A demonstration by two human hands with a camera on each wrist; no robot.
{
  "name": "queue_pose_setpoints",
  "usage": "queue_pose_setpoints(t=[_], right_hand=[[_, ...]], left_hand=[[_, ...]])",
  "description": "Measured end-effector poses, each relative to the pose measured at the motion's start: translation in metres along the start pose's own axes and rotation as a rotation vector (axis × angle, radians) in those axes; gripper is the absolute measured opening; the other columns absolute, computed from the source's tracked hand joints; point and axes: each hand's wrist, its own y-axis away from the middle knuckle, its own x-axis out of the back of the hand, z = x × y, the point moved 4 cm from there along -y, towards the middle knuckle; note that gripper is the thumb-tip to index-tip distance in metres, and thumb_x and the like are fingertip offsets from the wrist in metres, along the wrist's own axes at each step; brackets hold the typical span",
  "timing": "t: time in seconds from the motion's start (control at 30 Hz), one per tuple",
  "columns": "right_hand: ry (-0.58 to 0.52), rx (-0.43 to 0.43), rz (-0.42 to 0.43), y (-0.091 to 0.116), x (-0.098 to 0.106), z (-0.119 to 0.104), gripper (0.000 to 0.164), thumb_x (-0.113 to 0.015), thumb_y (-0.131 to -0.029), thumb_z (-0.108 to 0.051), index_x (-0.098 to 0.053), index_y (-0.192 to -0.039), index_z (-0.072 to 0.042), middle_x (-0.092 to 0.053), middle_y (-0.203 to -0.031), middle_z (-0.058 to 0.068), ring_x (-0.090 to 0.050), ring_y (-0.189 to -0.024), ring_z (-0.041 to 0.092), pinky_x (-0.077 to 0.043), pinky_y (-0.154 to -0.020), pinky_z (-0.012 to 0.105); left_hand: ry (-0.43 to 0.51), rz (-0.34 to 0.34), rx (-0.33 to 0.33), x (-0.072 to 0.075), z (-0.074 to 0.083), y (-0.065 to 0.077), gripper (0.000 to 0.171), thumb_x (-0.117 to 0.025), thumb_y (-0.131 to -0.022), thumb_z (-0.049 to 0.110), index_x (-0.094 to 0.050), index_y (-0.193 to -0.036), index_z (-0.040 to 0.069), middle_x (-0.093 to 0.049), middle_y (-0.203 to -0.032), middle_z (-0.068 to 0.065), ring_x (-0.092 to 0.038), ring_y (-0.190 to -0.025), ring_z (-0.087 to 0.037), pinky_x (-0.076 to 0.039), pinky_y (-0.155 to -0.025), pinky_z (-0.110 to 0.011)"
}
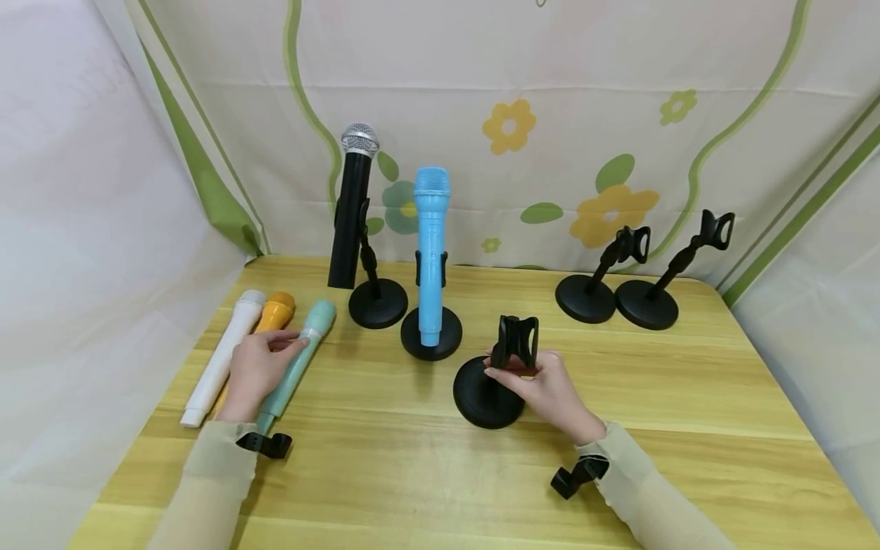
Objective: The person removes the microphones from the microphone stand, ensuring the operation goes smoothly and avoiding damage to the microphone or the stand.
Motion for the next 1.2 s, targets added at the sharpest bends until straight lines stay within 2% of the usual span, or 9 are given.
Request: queue_pose_setpoints(t=[0.17,0.3,0.6,0.7,0.87,1.03,1.2], right_hand=[[0.002,0.002,0.002,0.000,-0.001,0.000,0.022,-0.077,-0.087,0.008,-0.075,-0.105,-0.004,-0.075,-0.101,0.019,-0.074,-0.089,0.018,-0.061,-0.077,0.031],[0.007,0.003,0.002,0.000,-0.001,0.000,0.022,-0.078,-0.086,0.008,-0.075,-0.105,-0.004,-0.075,-0.101,0.018,-0.074,-0.089,0.018,-0.060,-0.077,0.030],[0.002,0.005,-0.002,-0.001,-0.001,0.001,0.022,-0.078,-0.087,0.007,-0.075,-0.106,-0.004,-0.075,-0.102,0.019,-0.074,-0.090,0.018,-0.061,-0.077,0.031],[0.017,0.006,0.004,-0.001,0.000,0.000,0.022,-0.078,-0.087,0.007,-0.074,-0.106,-0.004,-0.076,-0.101,0.014,-0.074,-0.089,0.017,-0.061,-0.077,0.031],[0.027,0.008,0.009,0.000,0.001,0.007,0.023,-0.078,-0.086,0.007,-0.075,-0.106,-0.004,-0.076,-0.101,0.004,-0.074,-0.088,0.017,-0.061,-0.077,0.032],[0.020,0.003,0.005,0.002,-0.001,0.030,0.023,-0.079,-0.086,0.004,-0.075,-0.108,-0.003,-0.076,-0.102,0.011,-0.074,-0.090,0.016,-0.061,-0.078,0.032],[-0.003,0.025,-0.007,0.003,-0.001,0.036,0.022,-0.079,-0.089,-0.003,-0.074,-0.110,0.000,-0.075,-0.103,0.016,-0.074,-0.090,0.017,-0.060,-0.079,0.032]], left_hand=[[0.014,-0.024,0.026,0.002,0.002,0.004,0.049,-0.071,-0.097,0.042,-0.072,-0.123,0.000,-0.073,-0.110,-0.018,-0.069,-0.096,-0.035,-0.054,-0.078,-0.047],[-0.003,-0.043,0.032,0.008,0.004,0.013,0.055,-0.077,-0.092,0.042,-0.070,-0.126,-0.001,-0.072,-0.114,-0.020,-0.069,-0.099,-0.037,-0.054,-0.082,-0.051],[-0.062,-0.055,0.006,0.021,0.003,0.044,0.048,-0.086,-0.084,0.026,-0.072,-0.119,-0.003,-0.074,-0.101,-0.017,-0.071,-0.088,-0.033,-0.053,-0.072,-0.045],[-0.076,-0.051,0.007,0.023,0.000,0.051,0.046,-0.087,-0.083,0.027,-0.074,-0.116,-0.003,-0.075,-0.101,-0.016,-0.072,-0.088,-0.034,-0.053,-0.072,-0.045],[-0.070,0.016,0.015,0.025,-0.007,0.056,0.042,-0.085,-0.086,0.030,-0.077,-0.113,-0.001,-0.076,-0.100,-0.014,-0.071,-0.093,-0.037,-0.051,-0.078,-0.049],[-0.086,0.102,-0.009,0.025,-0.008,0.060,0.037,-0.086,-0.085,0.027,-0.078,-0.107,-0.002,-0.076,-0.092,-0.014,-0.072,-0.080,-0.033,-0.052,-0.069,-0.045],[-0.112,0.164,-0.026,0.026,-0.007,0.062,0.035,-0.087,-0.085,0.027,-0.079,-0.102,-0.003,-0.075,-0.084,-0.013,-0.071,-0.072,-0.031,-0.049,-0.063,-0.044]])
